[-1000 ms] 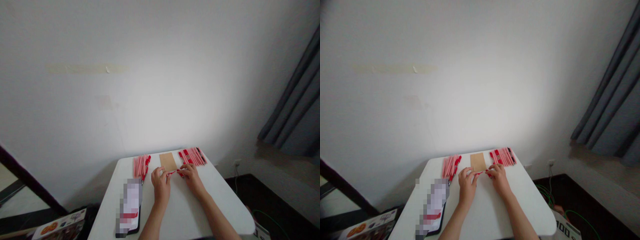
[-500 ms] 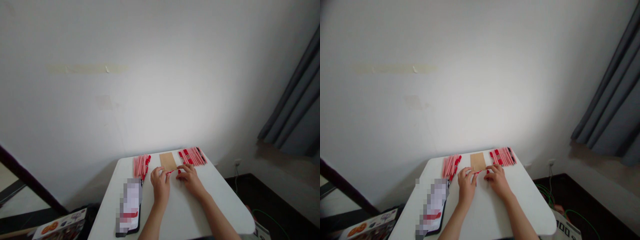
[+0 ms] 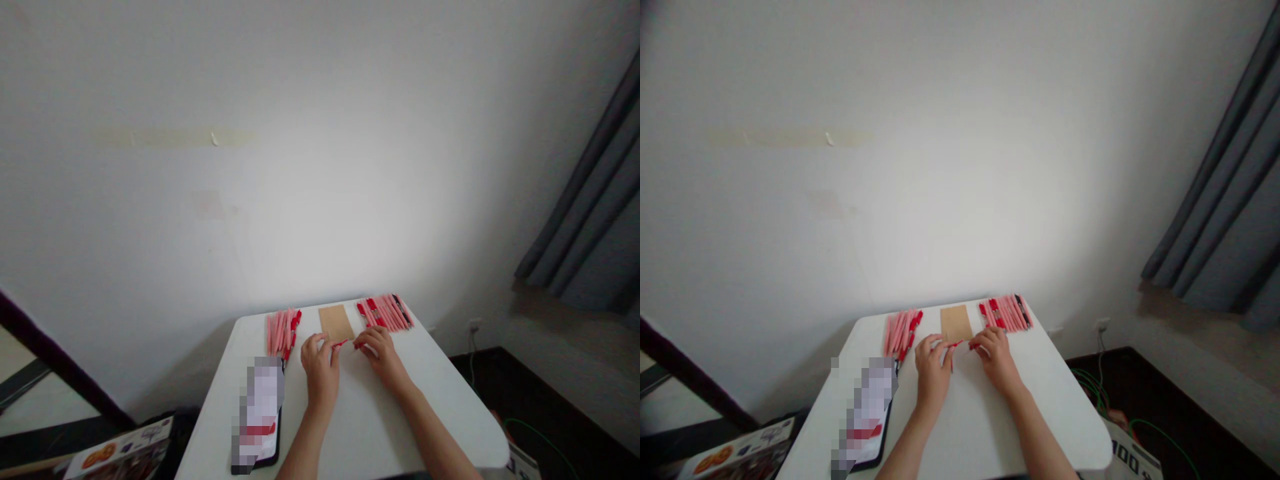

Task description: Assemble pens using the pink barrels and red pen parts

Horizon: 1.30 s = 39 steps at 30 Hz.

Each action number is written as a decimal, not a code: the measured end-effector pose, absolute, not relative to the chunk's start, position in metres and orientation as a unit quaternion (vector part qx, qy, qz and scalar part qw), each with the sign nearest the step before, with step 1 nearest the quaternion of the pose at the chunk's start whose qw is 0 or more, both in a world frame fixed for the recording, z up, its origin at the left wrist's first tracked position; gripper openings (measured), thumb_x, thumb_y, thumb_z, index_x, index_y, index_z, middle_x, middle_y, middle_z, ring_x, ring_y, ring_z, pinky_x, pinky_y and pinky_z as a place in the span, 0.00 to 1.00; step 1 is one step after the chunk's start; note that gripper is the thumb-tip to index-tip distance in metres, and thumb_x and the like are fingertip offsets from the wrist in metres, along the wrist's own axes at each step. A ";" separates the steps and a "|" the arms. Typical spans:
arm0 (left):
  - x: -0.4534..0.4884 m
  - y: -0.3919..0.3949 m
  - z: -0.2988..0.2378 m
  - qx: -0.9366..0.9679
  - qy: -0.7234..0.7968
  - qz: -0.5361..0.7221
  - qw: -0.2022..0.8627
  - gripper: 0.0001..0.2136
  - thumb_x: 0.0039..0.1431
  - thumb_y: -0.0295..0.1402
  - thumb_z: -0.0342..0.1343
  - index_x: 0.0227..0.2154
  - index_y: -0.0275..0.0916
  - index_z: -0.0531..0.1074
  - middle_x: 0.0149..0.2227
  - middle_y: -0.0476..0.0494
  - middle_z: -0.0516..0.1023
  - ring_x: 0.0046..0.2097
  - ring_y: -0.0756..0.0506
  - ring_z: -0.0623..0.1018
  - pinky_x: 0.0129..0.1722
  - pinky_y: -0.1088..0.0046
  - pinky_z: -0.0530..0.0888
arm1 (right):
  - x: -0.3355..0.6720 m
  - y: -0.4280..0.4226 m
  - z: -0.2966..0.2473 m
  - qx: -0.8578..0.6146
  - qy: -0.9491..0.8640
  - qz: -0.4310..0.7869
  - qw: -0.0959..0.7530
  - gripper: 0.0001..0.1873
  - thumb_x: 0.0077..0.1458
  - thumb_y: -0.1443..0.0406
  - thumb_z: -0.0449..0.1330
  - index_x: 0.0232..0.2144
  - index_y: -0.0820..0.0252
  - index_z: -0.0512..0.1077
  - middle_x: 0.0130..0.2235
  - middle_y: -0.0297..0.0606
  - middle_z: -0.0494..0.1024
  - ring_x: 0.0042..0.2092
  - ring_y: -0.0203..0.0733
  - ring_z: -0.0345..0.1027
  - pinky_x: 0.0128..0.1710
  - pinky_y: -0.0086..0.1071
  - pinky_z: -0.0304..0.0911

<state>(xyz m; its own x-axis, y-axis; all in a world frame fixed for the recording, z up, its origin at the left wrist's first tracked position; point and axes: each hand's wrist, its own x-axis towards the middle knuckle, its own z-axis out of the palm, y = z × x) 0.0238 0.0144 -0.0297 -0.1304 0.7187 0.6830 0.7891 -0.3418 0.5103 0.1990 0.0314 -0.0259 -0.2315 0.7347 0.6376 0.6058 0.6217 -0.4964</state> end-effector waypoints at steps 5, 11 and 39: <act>0.024 0.014 -0.028 -0.659 -0.570 -0.489 0.039 0.08 0.58 0.31 0.51 0.33 0.42 0.76 0.43 0.42 0.71 0.49 0.42 0.69 0.51 0.55 0.69 | 0.202 0.035 -0.032 -0.460 -0.747 0.033 0.479 0.09 0.59 0.67 0.55 0.38 0.52 0.75 0.37 0.39 0.75 0.44 0.46 0.62 0.46 0.41 0.59; 0.023 0.014 -0.029 -0.655 -0.566 -0.499 0.045 0.08 0.58 0.31 0.51 0.34 0.42 0.76 0.42 0.41 0.71 0.48 0.42 0.69 0.50 0.54 0.69 | 0.206 0.038 -0.037 -0.479 -0.726 -0.003 0.493 0.10 0.60 0.66 0.54 0.38 0.51 0.75 0.37 0.39 0.75 0.44 0.46 0.62 0.46 0.41 0.59; 0.025 0.012 -0.026 -0.675 -0.570 -0.468 0.030 0.06 0.54 0.37 0.57 0.31 0.46 0.79 0.43 0.43 0.72 0.48 0.42 0.69 0.50 0.56 0.67 | 0.197 0.034 -0.029 -0.443 -0.772 0.058 0.453 0.11 0.59 0.65 0.55 0.38 0.52 0.77 0.36 0.41 0.77 0.43 0.48 0.61 0.45 0.44 0.60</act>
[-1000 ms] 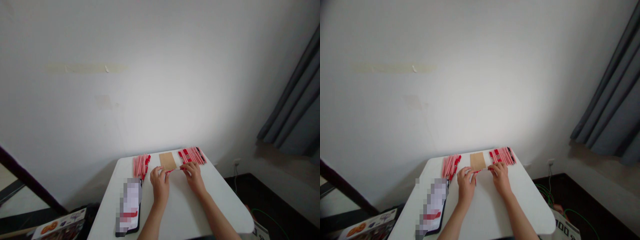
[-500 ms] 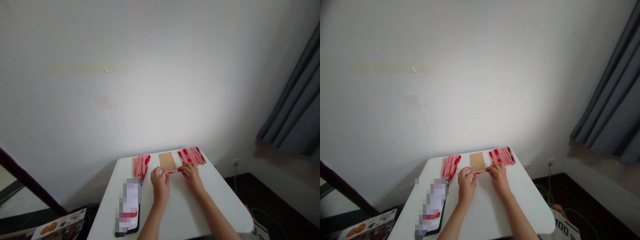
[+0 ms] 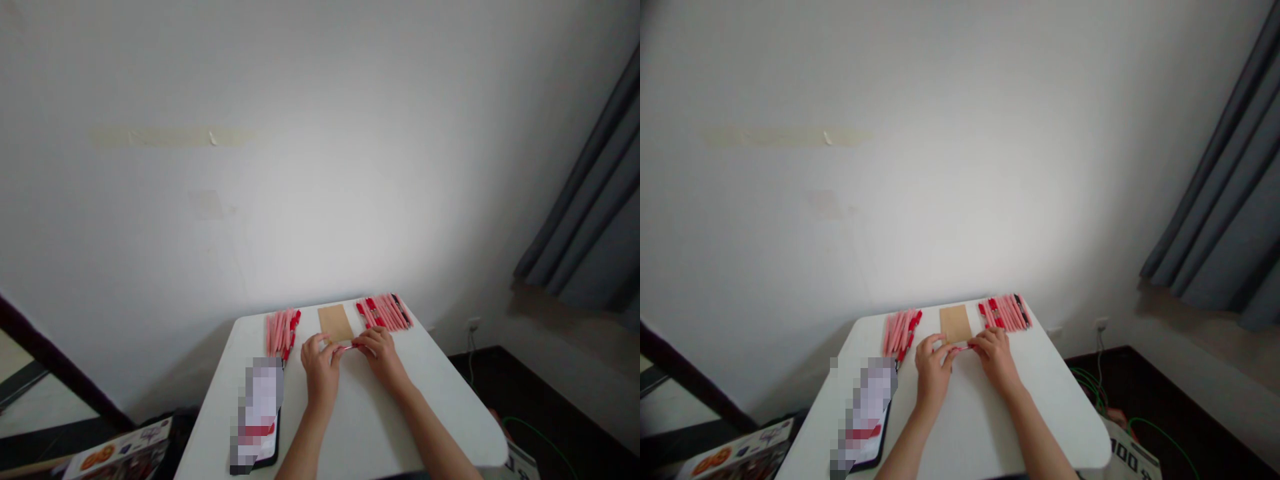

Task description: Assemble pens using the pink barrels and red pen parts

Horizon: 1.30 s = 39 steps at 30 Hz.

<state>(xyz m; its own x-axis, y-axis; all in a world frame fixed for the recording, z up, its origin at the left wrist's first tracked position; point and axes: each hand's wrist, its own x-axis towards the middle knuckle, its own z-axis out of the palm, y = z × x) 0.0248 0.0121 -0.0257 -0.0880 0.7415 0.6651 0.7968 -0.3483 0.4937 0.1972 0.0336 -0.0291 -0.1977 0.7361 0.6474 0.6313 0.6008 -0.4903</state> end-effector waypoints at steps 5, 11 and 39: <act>0.024 0.013 -0.027 -0.673 -0.569 -0.470 0.038 0.06 0.53 0.35 0.58 0.34 0.46 0.78 0.43 0.43 0.73 0.48 0.42 0.70 0.50 0.57 0.68 | 0.198 0.033 -0.030 -0.452 -0.770 0.068 0.446 0.10 0.59 0.64 0.56 0.38 0.52 0.77 0.36 0.41 0.78 0.44 0.49 0.62 0.46 0.45 0.60; 0.022 0.014 -0.028 -0.666 -0.577 -0.470 0.046 0.06 0.53 0.35 0.58 0.33 0.44 0.77 0.43 0.42 0.72 0.48 0.42 0.70 0.50 0.56 0.67 | 0.198 0.033 -0.032 -0.460 -0.757 0.088 0.457 0.11 0.60 0.63 0.54 0.39 0.54 0.77 0.36 0.42 0.78 0.44 0.49 0.64 0.46 0.46 0.61; 0.016 0.002 -0.018 -0.610 -0.701 -0.340 0.145 0.08 0.54 0.30 0.52 0.35 0.38 0.75 0.44 0.39 0.70 0.49 0.38 0.65 0.49 0.54 0.64 | 0.198 0.032 -0.034 -0.511 -0.759 0.024 0.402 0.08 0.57 0.62 0.58 0.37 0.49 0.77 0.37 0.39 0.78 0.46 0.50 0.63 0.48 0.45 0.55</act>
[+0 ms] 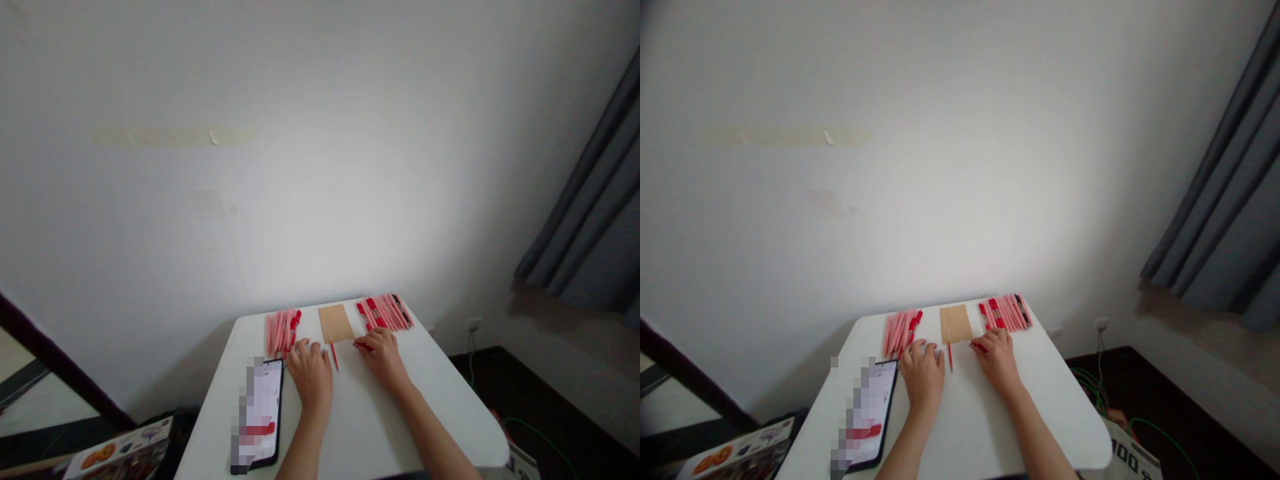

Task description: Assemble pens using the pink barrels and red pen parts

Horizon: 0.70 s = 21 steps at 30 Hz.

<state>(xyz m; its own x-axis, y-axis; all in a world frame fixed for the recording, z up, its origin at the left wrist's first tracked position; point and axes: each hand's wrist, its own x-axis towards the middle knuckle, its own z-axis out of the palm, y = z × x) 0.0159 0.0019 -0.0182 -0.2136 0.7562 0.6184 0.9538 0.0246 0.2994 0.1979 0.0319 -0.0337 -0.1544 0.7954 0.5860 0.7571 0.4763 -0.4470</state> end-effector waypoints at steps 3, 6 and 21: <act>0.016 0.001 -0.017 -0.612 -0.703 -0.331 0.148 0.08 0.54 0.30 0.52 0.35 0.38 0.75 0.44 0.39 0.70 0.49 0.38 0.64 0.50 0.53 0.63 | 0.197 0.032 -0.034 -0.512 -0.765 0.018 0.390 0.07 0.56 0.63 0.59 0.36 0.49 0.77 0.37 0.39 0.79 0.46 0.50 0.62 0.48 0.46 0.54; 0.016 0.001 -0.015 -0.613 -0.700 -0.333 0.151 0.08 0.54 0.30 0.52 0.34 0.38 0.75 0.44 0.39 0.70 0.48 0.38 0.64 0.50 0.54 0.63 | 0.197 0.032 -0.035 -0.514 -0.768 0.015 0.383 0.07 0.56 0.63 0.60 0.36 0.48 0.78 0.37 0.38 0.79 0.46 0.50 0.61 0.49 0.46 0.54; 0.016 0.000 -0.014 -0.611 -0.708 -0.317 0.156 0.09 0.56 0.30 0.50 0.29 0.39 0.76 0.43 0.41 0.71 0.50 0.40 0.64 0.51 0.56 0.62 | 0.192 0.027 -0.030 -0.531 -0.767 -0.017 0.360 0.10 0.57 0.65 0.59 0.40 0.49 0.77 0.41 0.38 0.76 0.49 0.48 0.60 0.50 0.43 0.55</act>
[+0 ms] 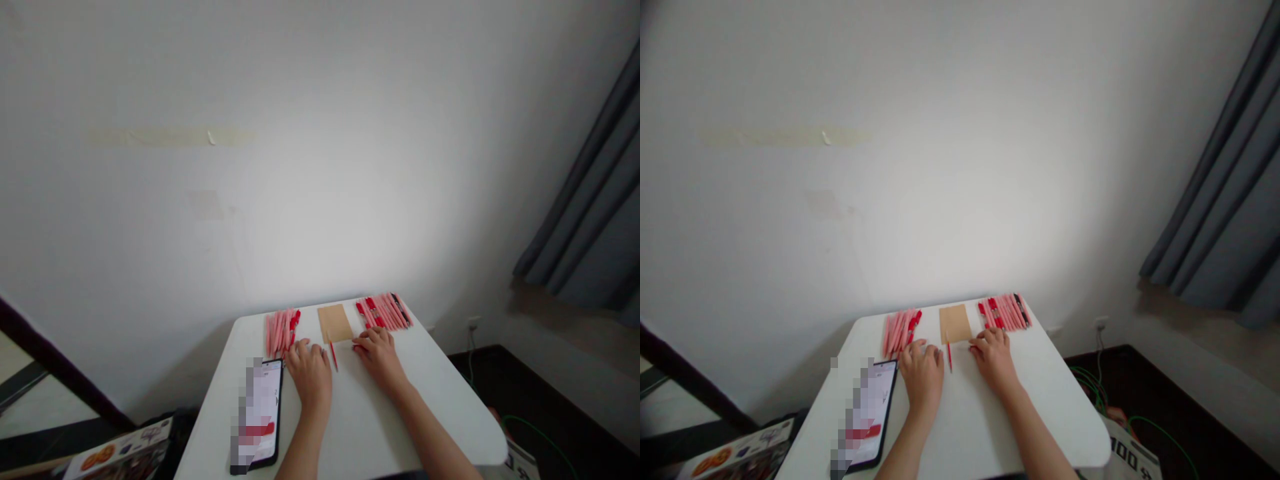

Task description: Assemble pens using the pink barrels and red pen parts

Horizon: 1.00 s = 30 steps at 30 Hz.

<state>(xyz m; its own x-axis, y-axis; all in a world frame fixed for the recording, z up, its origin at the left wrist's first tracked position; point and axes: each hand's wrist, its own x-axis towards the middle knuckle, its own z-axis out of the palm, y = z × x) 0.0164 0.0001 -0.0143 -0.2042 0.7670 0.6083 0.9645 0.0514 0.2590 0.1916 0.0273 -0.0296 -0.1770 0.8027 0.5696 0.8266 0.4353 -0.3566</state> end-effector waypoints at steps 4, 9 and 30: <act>0.016 0.001 -0.015 -0.613 -0.702 -0.325 0.160 0.07 0.55 0.29 0.52 0.28 0.39 0.76 0.43 0.41 0.71 0.50 0.40 0.64 0.51 0.56 0.62 | 0.187 0.026 -0.029 -0.496 -0.786 -0.032 0.368 0.12 0.56 0.69 0.59 0.41 0.49 0.76 0.41 0.38 0.76 0.49 0.47 0.60 0.51 0.44 0.55; 0.015 0.003 -0.018 -0.614 -0.695 -0.336 0.163 0.08 0.54 0.27 0.52 0.27 0.39 0.76 0.42 0.41 0.71 0.49 0.40 0.64 0.51 0.56 0.63 | 0.178 0.025 -0.027 -0.457 -0.811 -0.040 0.363 0.13 0.56 0.70 0.59 0.39 0.46 0.76 0.41 0.36 0.76 0.49 0.47 0.60 0.54 0.47 0.51; 0.006 0.009 -0.017 -0.593 -0.666 -0.435 0.128 0.08 0.56 0.31 0.51 0.29 0.40 0.76 0.41 0.41 0.72 0.47 0.40 0.68 0.49 0.57 0.66 | 0.160 0.034 -0.023 -0.432 -0.860 0.038 0.269 0.14 0.58 0.67 0.59 0.39 0.37 0.76 0.41 0.29 0.78 0.52 0.43 0.59 0.61 0.51 0.34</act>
